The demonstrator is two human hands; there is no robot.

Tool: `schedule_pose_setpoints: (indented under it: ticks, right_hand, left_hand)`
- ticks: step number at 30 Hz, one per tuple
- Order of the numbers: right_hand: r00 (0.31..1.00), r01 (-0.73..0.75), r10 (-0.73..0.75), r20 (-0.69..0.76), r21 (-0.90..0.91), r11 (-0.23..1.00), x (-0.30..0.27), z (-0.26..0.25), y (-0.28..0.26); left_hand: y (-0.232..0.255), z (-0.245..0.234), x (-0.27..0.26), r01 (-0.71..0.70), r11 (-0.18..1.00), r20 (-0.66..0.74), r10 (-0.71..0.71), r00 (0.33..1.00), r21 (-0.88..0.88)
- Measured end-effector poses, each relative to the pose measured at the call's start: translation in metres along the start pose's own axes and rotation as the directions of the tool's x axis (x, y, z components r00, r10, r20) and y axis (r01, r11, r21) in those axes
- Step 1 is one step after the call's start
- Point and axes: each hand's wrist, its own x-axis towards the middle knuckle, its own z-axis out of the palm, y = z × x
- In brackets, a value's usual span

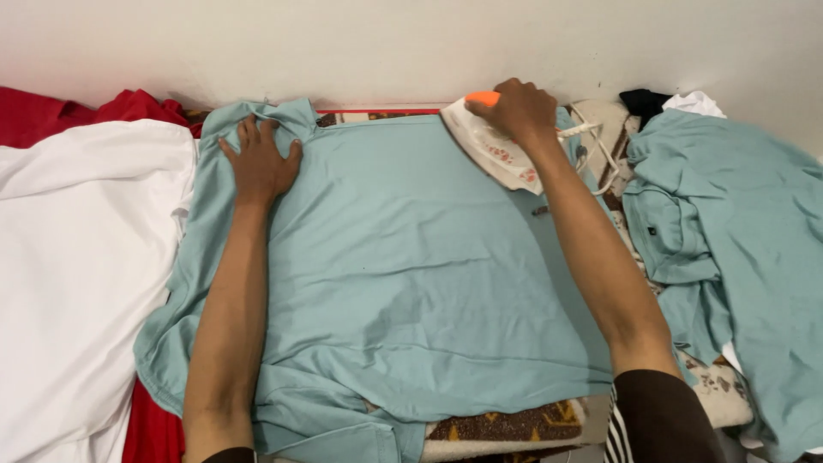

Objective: A person is smoothing out a blue t-shirt on an ironing board and then using a steam iron to press the fabric.

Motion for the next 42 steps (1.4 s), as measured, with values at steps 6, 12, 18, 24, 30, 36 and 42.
schedule_pose_setpoints:
  ticks: [6, 12, 18, 24, 30, 36, 42]
  right_hand:
    - [0.994, -0.071, 0.075, 0.08, -0.053, 0.996, -0.008, -0.029, 0.097]
    - [0.894, 0.106, -0.134, 0.428, 0.089, 0.99, -0.038, -0.062, 0.122]
    - [0.766, 0.159, -0.173, 0.62, 0.078, 0.984, -0.109, -0.077, 0.111]
    - [0.747, 0.191, -0.153, 0.647, 0.011, 0.981, -0.138, -0.062, 0.135]
    - [0.929, 0.115, -0.099, 0.357, -0.025, 0.993, -0.119, -0.065, 0.106]
    - [0.998, -0.011, 0.015, 0.053, -0.082, 0.997, -0.033, -0.034, 0.108]
    - [0.97, -0.227, 0.234, 0.068, -0.095, 0.969, 0.027, -0.015, 0.123]
  left_hand:
    - [-0.002, 0.005, 0.0, -0.016, 0.999, -0.018, 0.017, 1.0, 0.038]
    - [-0.002, 0.006, -0.001, 0.019, 1.0, 0.003, -0.019, 1.0, -0.02]
    - [-0.004, 0.008, -0.001, 0.015, 1.0, 0.001, -0.015, 1.0, -0.021]
    - [0.005, 0.001, -0.004, 0.011, 1.0, -0.003, -0.011, 1.0, 0.009]
    - [0.002, 0.01, -0.002, 0.04, 0.998, 0.014, -0.041, 0.999, 0.05]
    - [0.006, 0.006, -0.001, 0.003, 0.998, -0.026, -0.001, 1.0, 0.067]
    - [0.007, 0.005, -0.002, -0.003, 0.999, -0.028, 0.004, 1.0, 0.053]
